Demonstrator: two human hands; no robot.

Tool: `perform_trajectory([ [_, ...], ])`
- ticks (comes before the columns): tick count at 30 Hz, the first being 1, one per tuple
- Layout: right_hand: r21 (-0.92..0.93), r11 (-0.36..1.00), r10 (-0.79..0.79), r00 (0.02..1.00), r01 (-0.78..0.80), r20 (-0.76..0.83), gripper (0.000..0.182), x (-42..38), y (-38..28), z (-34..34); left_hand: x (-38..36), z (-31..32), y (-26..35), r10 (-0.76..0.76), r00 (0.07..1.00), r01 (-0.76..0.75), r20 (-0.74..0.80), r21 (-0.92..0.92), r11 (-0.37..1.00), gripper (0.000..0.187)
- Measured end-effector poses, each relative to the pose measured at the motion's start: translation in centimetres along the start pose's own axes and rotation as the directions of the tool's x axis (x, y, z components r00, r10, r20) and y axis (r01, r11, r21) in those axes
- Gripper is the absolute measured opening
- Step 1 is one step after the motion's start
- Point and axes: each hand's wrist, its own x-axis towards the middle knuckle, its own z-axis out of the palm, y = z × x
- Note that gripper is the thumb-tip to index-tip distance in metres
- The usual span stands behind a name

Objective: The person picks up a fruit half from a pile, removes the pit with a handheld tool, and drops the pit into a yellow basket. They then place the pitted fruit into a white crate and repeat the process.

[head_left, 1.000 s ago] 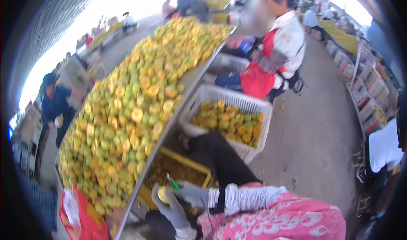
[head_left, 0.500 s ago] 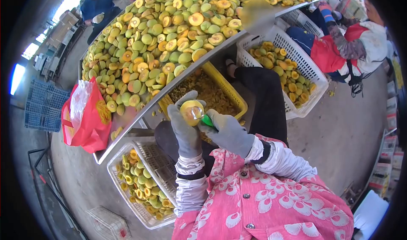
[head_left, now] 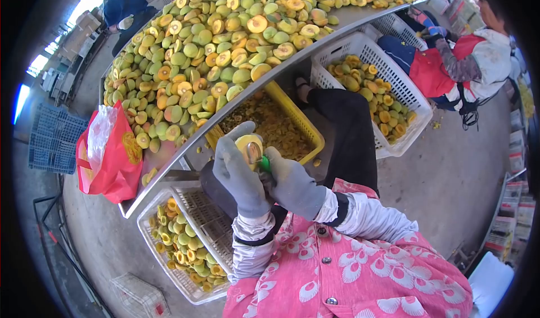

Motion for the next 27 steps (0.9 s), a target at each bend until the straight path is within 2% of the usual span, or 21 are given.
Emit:
perform_trajectory([
  [1,-0.001,1.000,0.003,1.000,-0.003,-0.005,0.026,0.0,0.2,0.0,0.0,0.0,0.4,0.005,1.000,-0.005,0.006,0.082,0.997,0.043],
  [2,0.026,1.000,-0.016,1.000,0.015,0.026,0.027,0.0,0.5,-0.1,0.2,0.0,0.8,0.002,1.000,-0.003,0.013,0.081,0.997,0.043],
  [4,0.050,0.998,-0.033,0.998,0.030,0.054,0.028,-0.1,0.8,-0.3,0.3,-0.2,1.4,0.001,0.994,-0.025,0.108,0.214,0.977,0.042],
  [7,0.085,0.996,0.018,0.995,-0.026,0.093,0.031,0.0,0.5,-0.4,0.6,-0.6,1.8,-0.020,0.982,-0.031,0.190,0.261,0.965,0.041],
  [8,0.026,1.000,0.013,0.997,-0.015,0.080,0.030,0.1,0.5,-0.5,0.3,-0.3,1.8,-0.024,0.981,-0.028,0.193,0.265,0.964,0.041],
  [9,-0.029,1.000,0.009,0.998,-0.007,0.063,0.028,0.2,0.5,-0.4,0.1,0.1,1.9,0.007,0.990,-0.042,0.143,0.246,0.968,0.041],
  [11,0.005,1.000,-0.013,1.000,0.013,0.014,0.028,0.8,0.6,-0.4,0.0,1.0,1.5,0.046,0.993,-0.070,0.106,0.236,0.969,0.042],
  [13,0.032,0.999,-0.041,0.999,0.042,-0.023,0.028,0.9,0.5,-0.5,0.0,1.2,0.0,0.058,0.998,-0.059,0.006,0.041,0.997,0.045],
  [18,0.069,0.998,0.007,1.000,-0.006,-0.002,0.025,0.6,0.7,-1.1,-0.8,1.7,-0.1,0.107,0.994,-0.108,0.034,0.026,0.994,0.050],
  [19,0.070,0.998,0.010,1.000,-0.010,-0.004,0.025,0.5,0.9,-1.1,-0.8,1.9,0.4,0.112,0.993,-0.113,0.024,0.086,0.990,0.050],
  [21,0.128,0.987,-0.096,0.995,0.096,-0.004,0.028,0.3,1.1,-0.9,-0.8,1.7,0.9,0.116,0.993,-0.117,0.016,0.145,0.983,0.050],
  [23,0.146,0.984,-0.102,0.995,0.104,-0.018,0.028,0.1,0.9,-0.8,-0.1,0.8,1.3,0.051,0.986,-0.094,0.161,0.274,0.957,0.046],
  [24,0.168,0.980,-0.104,0.994,0.107,-0.023,0.029,-0.1,0.7,-0.7,0.3,0.4,1.5,0.051,0.986,-0.095,0.162,0.276,0.957,0.046],
  [27,0.109,0.994,-0.031,0.999,0.030,0.007,0.030,-0.4,0.7,-0.7,1.4,-0.2,1.7,-0.259,0.919,0.227,0.296,0.138,0.964,0.046],
])
